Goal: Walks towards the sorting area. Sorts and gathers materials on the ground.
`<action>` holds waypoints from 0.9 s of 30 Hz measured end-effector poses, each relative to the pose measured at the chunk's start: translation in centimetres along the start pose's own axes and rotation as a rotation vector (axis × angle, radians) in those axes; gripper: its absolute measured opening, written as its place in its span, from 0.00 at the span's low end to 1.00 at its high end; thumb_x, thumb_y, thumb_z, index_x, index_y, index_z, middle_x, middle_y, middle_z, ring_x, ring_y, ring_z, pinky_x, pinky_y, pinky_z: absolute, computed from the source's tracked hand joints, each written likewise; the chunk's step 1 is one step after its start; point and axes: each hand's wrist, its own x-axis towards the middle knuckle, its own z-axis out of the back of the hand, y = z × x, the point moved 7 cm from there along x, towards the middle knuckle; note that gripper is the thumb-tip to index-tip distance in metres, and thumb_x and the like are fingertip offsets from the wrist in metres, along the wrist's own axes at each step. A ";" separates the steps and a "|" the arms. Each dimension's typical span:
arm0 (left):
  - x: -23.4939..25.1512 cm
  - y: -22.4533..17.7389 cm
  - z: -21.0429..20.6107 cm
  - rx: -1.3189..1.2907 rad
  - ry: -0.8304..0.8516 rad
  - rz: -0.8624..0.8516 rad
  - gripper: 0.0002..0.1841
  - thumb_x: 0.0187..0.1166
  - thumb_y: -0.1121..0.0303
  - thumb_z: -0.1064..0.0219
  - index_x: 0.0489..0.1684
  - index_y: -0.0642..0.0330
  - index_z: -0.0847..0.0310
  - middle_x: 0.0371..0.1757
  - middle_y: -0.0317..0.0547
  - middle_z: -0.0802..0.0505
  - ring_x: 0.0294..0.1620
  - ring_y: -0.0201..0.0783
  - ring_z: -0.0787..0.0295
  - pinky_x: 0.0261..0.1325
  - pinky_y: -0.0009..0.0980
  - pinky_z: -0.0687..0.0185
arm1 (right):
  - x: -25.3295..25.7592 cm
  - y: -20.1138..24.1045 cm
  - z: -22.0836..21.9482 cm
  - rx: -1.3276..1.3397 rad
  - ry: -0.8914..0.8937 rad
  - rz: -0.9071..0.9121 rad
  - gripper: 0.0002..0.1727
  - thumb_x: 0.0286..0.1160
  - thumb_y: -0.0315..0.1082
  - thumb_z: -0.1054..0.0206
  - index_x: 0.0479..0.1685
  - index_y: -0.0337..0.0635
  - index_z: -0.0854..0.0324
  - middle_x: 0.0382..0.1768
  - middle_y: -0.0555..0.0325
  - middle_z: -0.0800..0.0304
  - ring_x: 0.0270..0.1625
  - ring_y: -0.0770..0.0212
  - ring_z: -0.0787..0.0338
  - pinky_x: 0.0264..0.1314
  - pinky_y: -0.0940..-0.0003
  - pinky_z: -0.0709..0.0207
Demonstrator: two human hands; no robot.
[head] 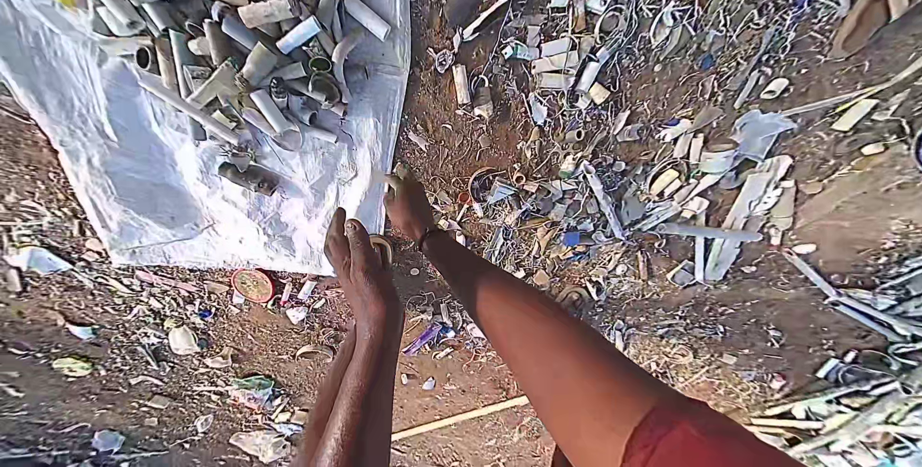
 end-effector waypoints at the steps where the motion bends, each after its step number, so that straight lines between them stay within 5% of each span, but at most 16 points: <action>1: -0.3 0.8 -0.2 0.020 0.028 0.006 0.27 0.91 0.58 0.52 0.85 0.62 0.36 0.85 0.57 0.31 0.82 0.48 0.33 0.79 0.47 0.32 | 0.7 -0.6 -0.6 -0.120 0.033 0.040 0.28 0.76 0.33 0.33 0.80 0.53 0.20 0.87 0.43 0.34 0.84 0.41 0.28 0.78 0.45 0.26; 3: -1.0 2.4 -0.8 0.044 0.077 0.029 0.25 0.91 0.61 0.52 0.81 0.66 0.32 0.81 0.60 0.27 0.81 0.49 0.30 0.81 0.46 0.33 | 2.0 -1.4 -1.4 -0.343 0.082 0.155 0.37 0.70 0.34 0.29 0.86 0.54 0.28 0.96 0.46 0.53 0.89 0.36 0.37 0.77 0.40 0.27; 5: -2.0 2.8 -1.6 0.020 0.098 0.081 0.22 0.92 0.63 0.52 0.76 0.66 0.29 0.75 0.59 0.22 0.76 0.45 0.27 0.78 0.44 0.31 | 2.2 -2.3 -1.6 -0.525 0.171 0.192 0.41 0.73 0.34 0.31 0.92 0.51 0.38 0.98 0.55 0.59 0.92 0.36 0.45 0.79 0.38 0.32; 7: -2.8 2.5 -2.2 0.022 0.117 0.111 0.21 0.92 0.64 0.52 0.73 0.66 0.26 0.73 0.58 0.21 0.73 0.44 0.25 0.75 0.42 0.29 | 1.1 -3.6 -1.4 -0.623 0.231 0.224 0.37 0.77 0.31 0.34 0.90 0.43 0.36 0.95 0.56 0.46 0.91 0.37 0.42 0.81 0.34 0.36; 10: -3.5 2.0 -3.0 0.028 0.141 0.144 0.21 0.93 0.62 0.52 0.71 0.66 0.24 0.71 0.57 0.18 0.72 0.43 0.22 0.74 0.42 0.26 | -3.2 -6.8 -0.2 -0.649 0.375 0.185 0.20 0.79 0.34 0.34 0.67 0.37 0.15 0.71 0.44 0.16 0.79 0.37 0.25 0.80 0.35 0.37; 13: -3.6 1.6 -3.3 -0.009 0.155 0.141 0.20 0.94 0.64 0.53 0.71 0.69 0.25 0.69 0.58 0.17 0.70 0.42 0.20 0.72 0.39 0.24 | -7.2 -10.6 2.0 -0.590 0.547 0.016 0.23 0.85 0.41 0.38 0.69 0.35 0.17 0.72 0.39 0.17 0.80 0.38 0.23 0.81 0.39 0.34; 22: -4.1 3.7 -4.7 0.005 0.219 0.139 0.16 0.93 0.63 0.51 0.59 0.65 0.21 0.53 0.47 0.12 0.55 0.37 0.13 0.56 0.36 0.16 | -5.0 -22.2 20.2 -0.182 -0.395 -0.351 0.18 0.86 0.39 0.41 0.62 0.39 0.13 0.59 0.41 0.09 0.63 0.42 0.09 0.66 0.39 0.20; 27: -5.3 5.0 -5.7 0.008 0.243 0.155 0.14 0.92 0.66 0.50 0.57 0.65 0.20 0.46 0.43 0.11 0.46 0.34 0.12 0.48 0.30 0.14 | 0.7 -21.9 25.0 -0.112 -0.581 -0.448 0.21 0.84 0.39 0.39 0.72 0.43 0.18 0.69 0.44 0.14 0.72 0.45 0.14 0.72 0.44 0.21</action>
